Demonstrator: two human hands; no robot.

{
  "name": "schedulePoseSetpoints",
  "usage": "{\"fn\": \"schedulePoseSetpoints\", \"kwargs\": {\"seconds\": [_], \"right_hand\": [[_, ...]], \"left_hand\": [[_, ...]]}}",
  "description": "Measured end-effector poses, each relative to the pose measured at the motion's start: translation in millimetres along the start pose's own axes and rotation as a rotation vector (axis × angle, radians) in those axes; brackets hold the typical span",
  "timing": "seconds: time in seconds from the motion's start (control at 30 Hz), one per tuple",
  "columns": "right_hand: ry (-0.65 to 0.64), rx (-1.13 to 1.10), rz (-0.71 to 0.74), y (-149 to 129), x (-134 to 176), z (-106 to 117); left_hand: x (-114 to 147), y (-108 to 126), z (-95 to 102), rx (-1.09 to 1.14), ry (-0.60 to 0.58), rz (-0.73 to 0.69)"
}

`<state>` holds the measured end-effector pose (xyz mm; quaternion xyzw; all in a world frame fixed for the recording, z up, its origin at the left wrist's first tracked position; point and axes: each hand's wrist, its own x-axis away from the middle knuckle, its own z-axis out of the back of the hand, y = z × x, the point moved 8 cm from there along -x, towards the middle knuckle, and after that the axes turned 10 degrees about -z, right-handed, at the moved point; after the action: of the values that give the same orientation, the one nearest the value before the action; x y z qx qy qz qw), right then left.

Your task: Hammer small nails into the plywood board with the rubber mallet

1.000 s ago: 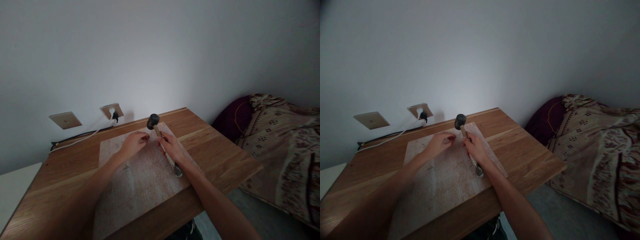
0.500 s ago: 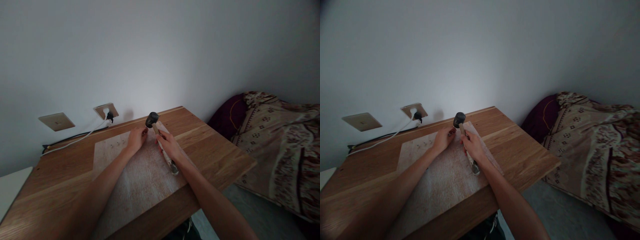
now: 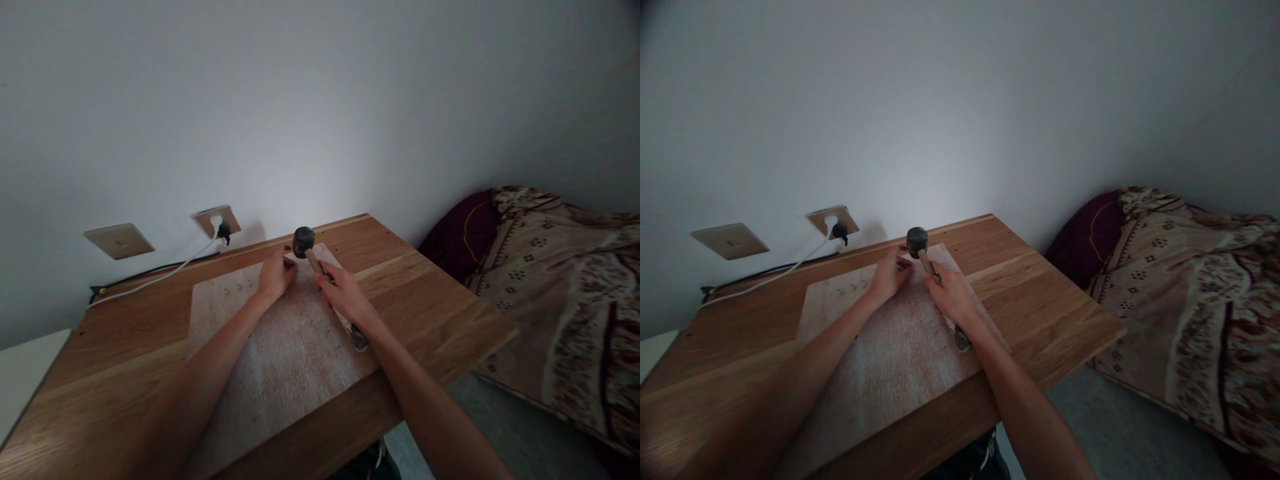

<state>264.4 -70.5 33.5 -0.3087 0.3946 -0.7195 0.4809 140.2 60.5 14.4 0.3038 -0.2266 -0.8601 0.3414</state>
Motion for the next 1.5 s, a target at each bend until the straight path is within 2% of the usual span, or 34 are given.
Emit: {"fn": "schedulePoseSetpoints", "kwargs": {"seconds": [0.17, 0.3, 0.4, 0.47, 0.57, 0.63, 0.73, 0.87, 0.97, 1.07, 1.13, 1.2, 1.27, 1.37, 1.4, 1.5], "right_hand": [[-0.043, 0.026, 0.034, 0, 1, -4], [-0.009, -0.022, 0.043, 1, 1, -3], [-0.002, -0.014, 0.072, -2, 3, -3], [-0.007, 0.009, 0.091, -4, 4, -4], [-0.012, 0.047, 0.104, -7, 5, -6], [-0.019, 0.067, 0.100, -7, 6, -8], [0.007, 0.049, 0.089, -6, 5, -7], [0.026, -0.004, 0.055, 0, 2, -6], [-0.009, -0.055, 0.009, 6, -2, -8], [-0.009, -0.146, -0.013, 12, -7, -1], [0.002, -0.188, -0.026, 16, -11, 7], [-0.001, -0.199, -0.056, 21, -15, 13], [-0.014, -0.213, -0.096, 27, -16, 17], [-0.024, -0.276, -0.154, 37, -14, 17], [-0.022, -0.296, -0.171, 39, -13, 17], [0.004, -0.359, -0.188, 45, -10, 18]], "left_hand": [[1, -5, -1.6, 0.003, 0.030, 0.035], [1, -4, -2.1, 0.021, 0.043, 0.020], [1, -1, -1.6, -0.011, 0.009, 0.016], [3, 6, 3.3, -0.077, -0.026, -0.028], [13, 25, 24.5, -0.237, -0.061, -0.192], [27, 36, 43.2, -0.354, -0.126, -0.310], [62, 42, 65.0, -0.481, -0.357, -0.417], [120, 40, 74.3, -0.623, -0.629, -0.462], [150, 39, 65.6, -0.708, -0.684, -0.435], [161, 46, 53.8, -0.719, -0.643, -0.463], [155, 52, 47.4, -0.642, -0.601, -0.494], [135, 56, 40.8, -0.521, -0.547, -0.500], [101, 56, 34.0, -0.377, -0.437, -0.446], [40, 47, 25.5, -0.158, -0.147, -0.276], [24, 46, 18.7, -0.126, -0.092, -0.266], [-11, 47, -6.8, -0.118, -0.073, -0.293]]}}
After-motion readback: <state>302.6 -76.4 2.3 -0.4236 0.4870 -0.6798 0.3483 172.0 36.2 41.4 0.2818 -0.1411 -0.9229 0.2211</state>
